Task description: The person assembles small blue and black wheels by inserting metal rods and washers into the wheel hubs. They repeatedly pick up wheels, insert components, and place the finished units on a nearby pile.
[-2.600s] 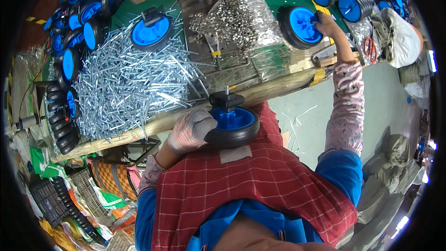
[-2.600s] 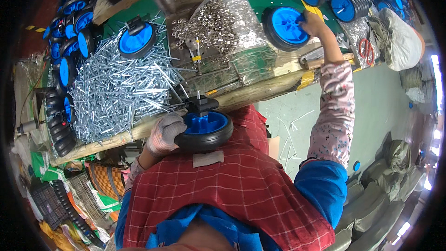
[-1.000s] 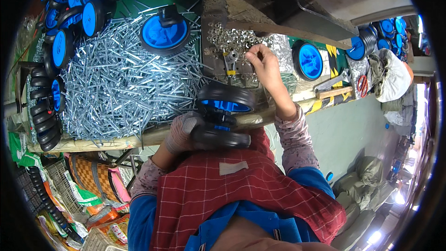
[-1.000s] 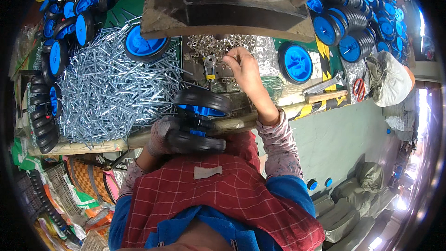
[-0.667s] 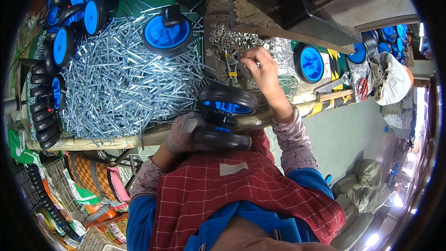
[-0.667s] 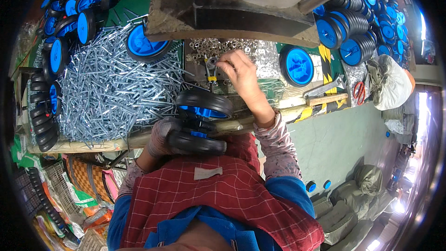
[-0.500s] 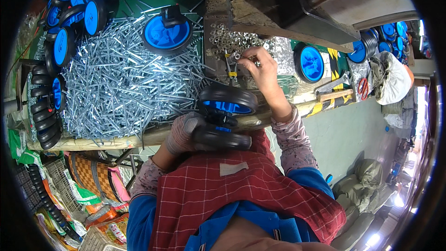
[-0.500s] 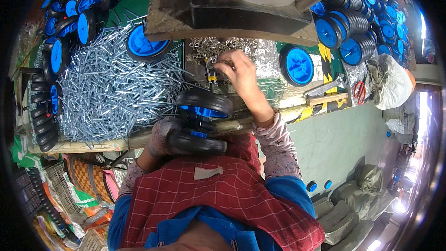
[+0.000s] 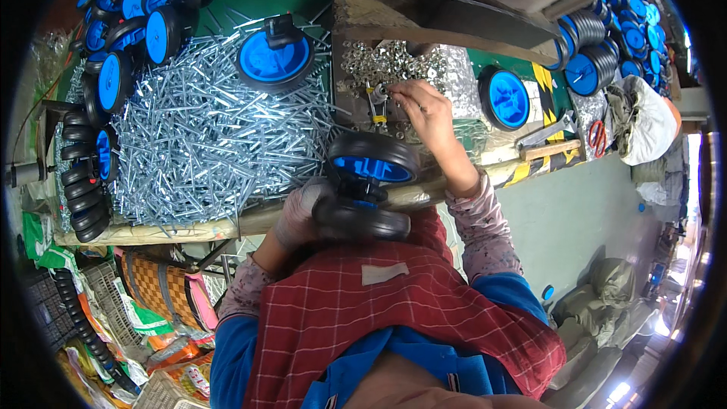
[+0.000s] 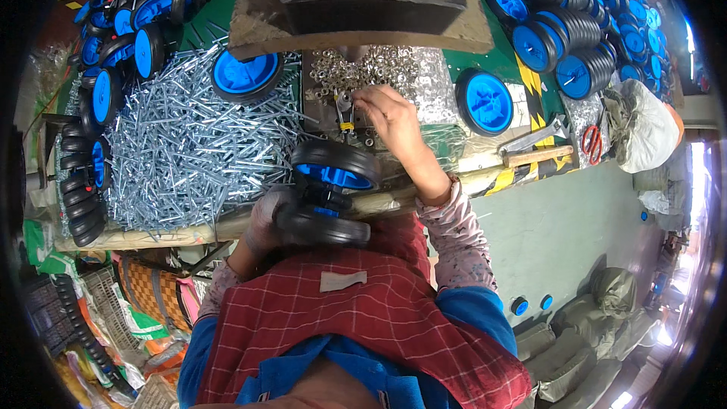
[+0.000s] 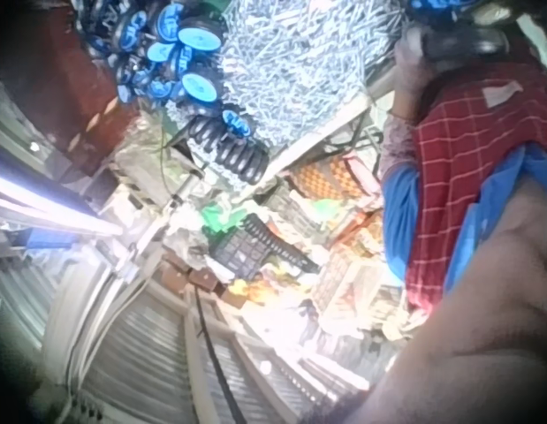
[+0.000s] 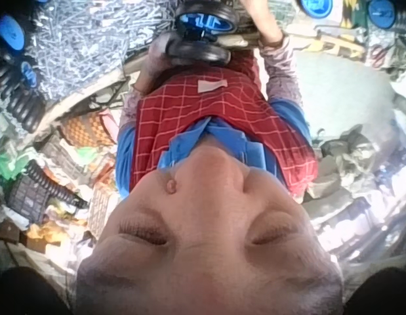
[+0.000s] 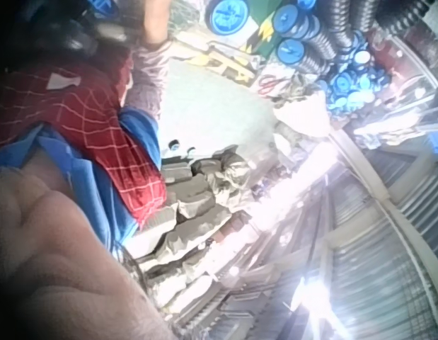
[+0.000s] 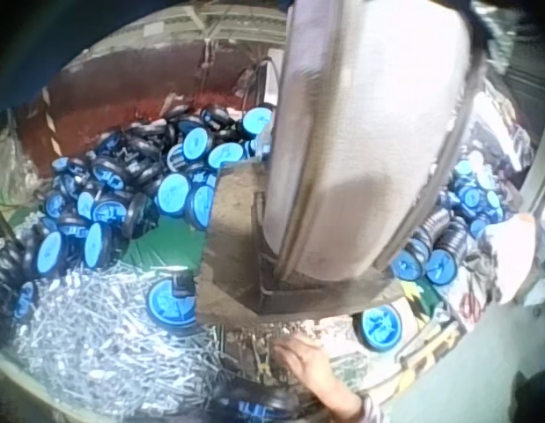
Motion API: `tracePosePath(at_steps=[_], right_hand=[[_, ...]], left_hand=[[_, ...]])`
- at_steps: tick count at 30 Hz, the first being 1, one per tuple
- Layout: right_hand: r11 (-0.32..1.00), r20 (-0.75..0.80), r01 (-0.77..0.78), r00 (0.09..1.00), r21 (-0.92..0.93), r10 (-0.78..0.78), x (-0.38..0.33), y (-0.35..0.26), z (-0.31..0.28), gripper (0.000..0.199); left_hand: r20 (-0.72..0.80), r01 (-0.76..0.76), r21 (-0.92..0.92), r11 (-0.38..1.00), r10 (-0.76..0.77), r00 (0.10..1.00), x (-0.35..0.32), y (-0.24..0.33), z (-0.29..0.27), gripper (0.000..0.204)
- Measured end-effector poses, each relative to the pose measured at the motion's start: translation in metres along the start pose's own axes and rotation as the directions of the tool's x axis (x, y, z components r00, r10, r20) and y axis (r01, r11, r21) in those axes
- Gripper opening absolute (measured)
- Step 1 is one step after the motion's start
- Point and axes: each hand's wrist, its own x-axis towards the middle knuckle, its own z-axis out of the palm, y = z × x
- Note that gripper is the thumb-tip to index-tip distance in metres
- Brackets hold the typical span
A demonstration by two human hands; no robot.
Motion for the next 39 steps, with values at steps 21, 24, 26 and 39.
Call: tracePosePath(at_steps=[21,24,26,39], right_hand=[[0.335,0.267,-0.585,0.711,0.739,0.651,-0.004,0.010,0.009,0.031],[0.303,0.316,-0.565,0.745,0.768,0.587,-0.008,0.023,0.018,0.032],[0.322,0.296,-0.577,0.729,0.750,0.617,-0.006,0.017,0.015,0.032],[0.818,0.338,-0.466,0.871,0.338,0.356,-0.035,-0.018,-0.034,0.046]], left_hand=[[0.184,0.590,-0.282,0.757,-0.561,0.807,0.202,0.047,-0.050,0.048],[0.133,0.260,-0.043,0.965,-0.253,0.958,0.191,-0.006,-0.047,0.051],[0.144,0.537,-0.454,0.711,-0.537,0.831,0.195,0.026,-0.046,0.053],[0.441,-0.601,0.696,0.392,0.427,0.789,0.134,-0.009,-0.062,0.037]])
